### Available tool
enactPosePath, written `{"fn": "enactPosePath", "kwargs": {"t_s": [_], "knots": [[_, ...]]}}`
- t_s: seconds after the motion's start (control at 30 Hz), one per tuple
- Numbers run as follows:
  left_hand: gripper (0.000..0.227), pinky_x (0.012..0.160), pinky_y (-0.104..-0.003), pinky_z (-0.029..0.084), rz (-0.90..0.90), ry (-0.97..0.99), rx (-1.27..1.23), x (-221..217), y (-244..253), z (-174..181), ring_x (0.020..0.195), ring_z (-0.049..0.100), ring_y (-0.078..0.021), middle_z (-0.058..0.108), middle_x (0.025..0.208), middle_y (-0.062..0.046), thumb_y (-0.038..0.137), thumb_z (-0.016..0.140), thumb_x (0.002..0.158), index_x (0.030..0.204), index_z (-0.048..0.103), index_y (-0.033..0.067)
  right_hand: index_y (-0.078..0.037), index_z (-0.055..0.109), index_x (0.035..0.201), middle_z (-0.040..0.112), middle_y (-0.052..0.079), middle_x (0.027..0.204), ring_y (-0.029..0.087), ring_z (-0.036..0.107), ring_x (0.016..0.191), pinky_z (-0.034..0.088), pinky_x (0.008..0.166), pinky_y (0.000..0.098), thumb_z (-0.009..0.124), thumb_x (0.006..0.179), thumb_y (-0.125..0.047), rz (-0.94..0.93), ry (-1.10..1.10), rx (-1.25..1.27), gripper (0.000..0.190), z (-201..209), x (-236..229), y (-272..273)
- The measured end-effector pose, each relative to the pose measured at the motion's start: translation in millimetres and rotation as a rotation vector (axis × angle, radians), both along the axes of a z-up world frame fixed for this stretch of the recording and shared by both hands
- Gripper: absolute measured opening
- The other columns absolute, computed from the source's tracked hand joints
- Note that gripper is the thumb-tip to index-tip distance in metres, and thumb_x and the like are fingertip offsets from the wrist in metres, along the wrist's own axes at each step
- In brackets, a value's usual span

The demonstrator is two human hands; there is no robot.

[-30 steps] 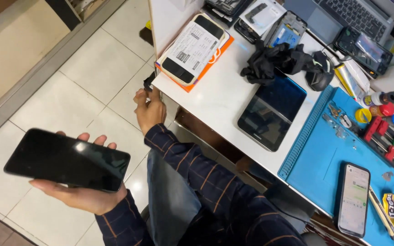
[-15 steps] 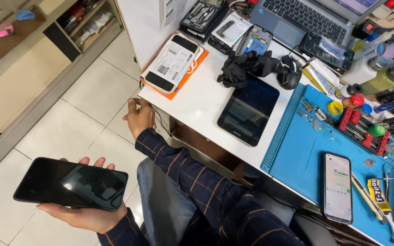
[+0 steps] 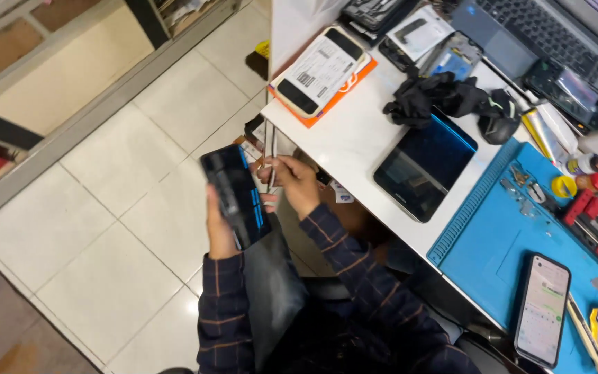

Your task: The person holds two smartphones, comparing them side-by-side before placing one on the desk. They then interact with the remaining phone, scrolling through a messaging application. Finally, they connect a charging cable to the phone and plug it into a power source.

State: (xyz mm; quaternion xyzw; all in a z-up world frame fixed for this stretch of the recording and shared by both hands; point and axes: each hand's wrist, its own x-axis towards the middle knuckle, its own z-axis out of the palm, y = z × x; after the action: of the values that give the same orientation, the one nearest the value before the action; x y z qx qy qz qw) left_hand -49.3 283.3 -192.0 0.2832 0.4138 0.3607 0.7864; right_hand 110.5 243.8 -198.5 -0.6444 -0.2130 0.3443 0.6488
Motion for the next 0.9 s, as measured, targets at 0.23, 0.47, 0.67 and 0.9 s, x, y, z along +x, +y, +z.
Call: {"fn": "enactPosePath", "kwargs": {"t_s": [0.23,0.47,0.67,0.9], "knots": [[0.090,0.081,-0.074,0.066,-0.319,-0.578,0.054,13,5,18,0.102,0.075,-0.0618,0.052,0.166,-0.028,0.077,0.040,0.106,0.164,0.049,0.0095,-0.009,0.085,0.117,0.083,0.015,0.095,0.017,0.076,0.090,0.066,0.082,0.0357,0.072,0.111,-0.020,0.023,-0.163,0.008,0.018,-10,6,-28],[0.089,0.082,-0.056,0.071,-0.374,-0.291,0.101,23,10,81,0.094,0.081,-0.0453,0.079,0.114,-0.033,0.074,0.044,0.106,0.135,0.070,-0.0059,-0.008,0.080,0.115,0.077,0.010,0.087,0.015,0.069,0.086,0.062,0.079,0.0355,0.065,0.112,-0.016,0.101,-0.240,-0.033,0.018,-9,10,-26],[0.083,0.085,-0.053,0.071,-0.344,-0.200,0.109,33,26,42,0.097,0.082,-0.0394,0.079,0.122,-0.030,0.071,0.044,0.108,0.140,0.069,-0.0012,-0.014,0.079,0.118,0.078,0.007,0.083,0.015,0.073,0.082,0.061,0.079,0.0334,0.065,0.111,-0.024,0.129,-0.295,-0.130,0.019,-24,10,-16],[0.091,0.071,-0.067,0.070,-0.364,-0.418,0.075,33,39,28,0.091,0.079,-0.0502,0.070,0.140,-0.035,0.070,0.039,0.110,0.148,0.060,-0.0093,-0.003,0.064,0.140,0.077,0.032,0.125,0.047,0.072,0.123,0.057,0.105,0.0589,0.055,0.113,-0.015,-0.022,-0.415,-0.188,0.031,18,8,-20]]}}
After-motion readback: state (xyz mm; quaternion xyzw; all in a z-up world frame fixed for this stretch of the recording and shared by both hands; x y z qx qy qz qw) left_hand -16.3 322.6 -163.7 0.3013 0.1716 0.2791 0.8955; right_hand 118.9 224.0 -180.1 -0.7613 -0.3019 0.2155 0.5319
